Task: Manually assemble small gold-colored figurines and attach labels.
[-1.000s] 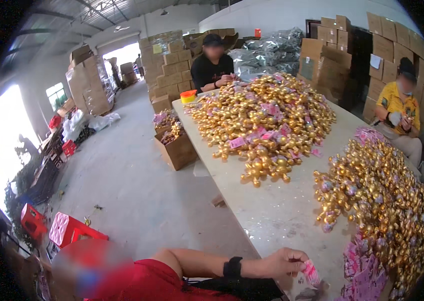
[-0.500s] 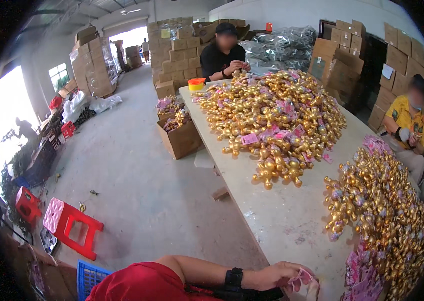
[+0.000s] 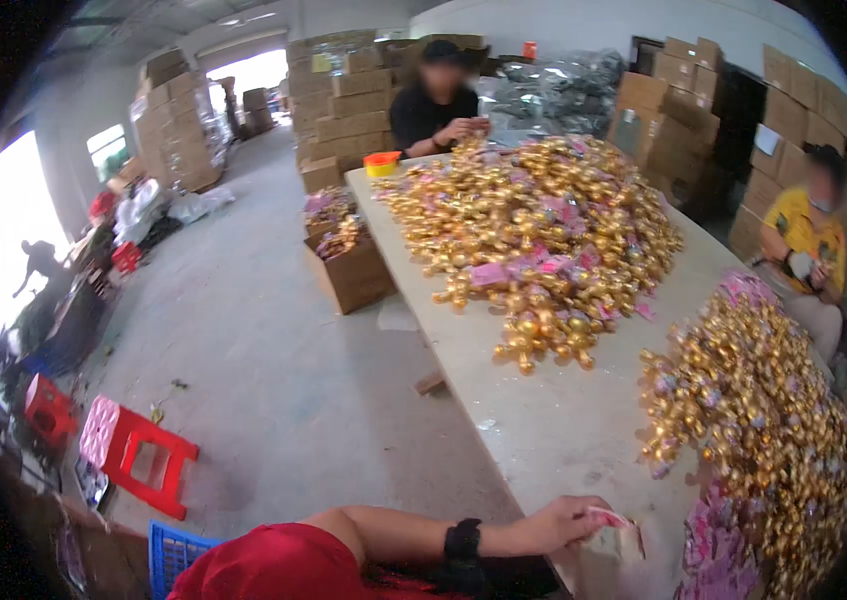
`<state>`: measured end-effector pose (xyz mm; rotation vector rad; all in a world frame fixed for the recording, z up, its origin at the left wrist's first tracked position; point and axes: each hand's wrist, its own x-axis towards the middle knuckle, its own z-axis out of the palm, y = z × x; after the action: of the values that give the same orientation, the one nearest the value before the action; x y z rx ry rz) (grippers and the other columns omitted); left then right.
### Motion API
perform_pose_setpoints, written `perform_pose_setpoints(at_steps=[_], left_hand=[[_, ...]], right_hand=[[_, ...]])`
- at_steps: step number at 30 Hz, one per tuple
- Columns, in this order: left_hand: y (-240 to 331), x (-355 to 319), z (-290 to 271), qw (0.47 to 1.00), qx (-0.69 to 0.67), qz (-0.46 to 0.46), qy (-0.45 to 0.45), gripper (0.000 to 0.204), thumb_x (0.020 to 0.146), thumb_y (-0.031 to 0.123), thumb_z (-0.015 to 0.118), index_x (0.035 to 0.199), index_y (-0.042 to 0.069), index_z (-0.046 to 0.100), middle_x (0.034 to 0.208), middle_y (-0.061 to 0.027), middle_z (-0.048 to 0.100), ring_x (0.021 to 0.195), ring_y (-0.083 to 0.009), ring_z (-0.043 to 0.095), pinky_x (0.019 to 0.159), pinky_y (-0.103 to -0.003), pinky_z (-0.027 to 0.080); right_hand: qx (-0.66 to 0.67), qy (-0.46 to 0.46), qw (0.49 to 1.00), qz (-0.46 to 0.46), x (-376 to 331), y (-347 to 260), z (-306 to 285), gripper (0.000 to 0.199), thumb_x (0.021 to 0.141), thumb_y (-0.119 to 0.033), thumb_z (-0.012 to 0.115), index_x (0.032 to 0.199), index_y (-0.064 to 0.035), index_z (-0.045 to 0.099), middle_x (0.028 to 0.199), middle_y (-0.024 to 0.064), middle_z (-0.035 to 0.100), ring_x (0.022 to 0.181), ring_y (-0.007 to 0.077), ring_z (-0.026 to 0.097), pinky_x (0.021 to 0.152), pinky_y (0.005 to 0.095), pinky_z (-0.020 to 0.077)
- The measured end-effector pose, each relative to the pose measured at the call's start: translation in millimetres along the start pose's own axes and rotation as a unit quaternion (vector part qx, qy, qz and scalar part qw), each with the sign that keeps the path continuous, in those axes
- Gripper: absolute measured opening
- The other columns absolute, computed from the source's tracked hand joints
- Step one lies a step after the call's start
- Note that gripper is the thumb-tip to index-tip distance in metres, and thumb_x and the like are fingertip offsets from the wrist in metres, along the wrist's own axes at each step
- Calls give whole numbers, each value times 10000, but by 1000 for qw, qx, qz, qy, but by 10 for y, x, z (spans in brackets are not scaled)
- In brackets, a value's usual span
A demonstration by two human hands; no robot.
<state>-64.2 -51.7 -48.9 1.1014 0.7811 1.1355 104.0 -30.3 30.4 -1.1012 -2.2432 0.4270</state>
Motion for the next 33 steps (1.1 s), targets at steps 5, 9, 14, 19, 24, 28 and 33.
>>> perform_pose_setpoints(at_steps=[5,9,14,19,24,28,33], left_hand=[[194,-2,-21,962,166,134,171,201,928,166,527,1066,49,614,853,21,580,812,-86,523,705,-242,438],[463,-20,-46,963,108,115,220,249,941,199,514,1061,13,628,846,9,615,772,-53,501,694,-222,431],[374,38,-6,972,99,56,204,270,947,222,503,1033,1,632,815,44,589,744,-35,467,653,-209,415],[161,-89,25,980,139,4,140,282,941,244,511,1003,-5,626,710,34,535,691,-41,427,596,-225,403],[-56,-214,-39,975,189,52,105,258,935,244,520,969,7,616,631,-27,488,622,-67,404,543,-263,393],[47,-131,31,971,226,50,55,260,932,252,521,919,3,595,617,-74,457,587,-116,409,538,-298,391],[5,-264,-51,963,254,54,68,297,928,287,521,872,0,576,636,-115,485,576,-173,437,554,-316,408]], right_hand=[[93,-71,991,-63,522,-319,-193,161,826,-130,583,951,-41,629,862,161,617,801,287,614,700,362,467],[38,-88,993,-72,664,-286,-285,148,812,-151,599,898,-31,612,864,160,611,804,328,595,698,370,462],[27,-91,995,-35,635,-90,-513,160,770,-146,629,890,-41,610,830,144,616,770,313,600,675,361,469],[59,-111,989,-76,279,67,-524,179,752,-143,645,899,-45,619,808,108,626,758,257,616,665,336,475],[115,-242,961,-71,-118,-65,-465,137,762,-161,642,875,-84,631,747,83,601,759,240,596,686,333,458],[182,-381,905,50,-221,-238,-666,148,773,-134,639,905,-66,628,798,96,614,783,235,598,688,328,469],[260,-512,804,152,88,-211,-740,164,788,-99,635,942,-45,623,860,111,631,814,229,601,689,321,484]])
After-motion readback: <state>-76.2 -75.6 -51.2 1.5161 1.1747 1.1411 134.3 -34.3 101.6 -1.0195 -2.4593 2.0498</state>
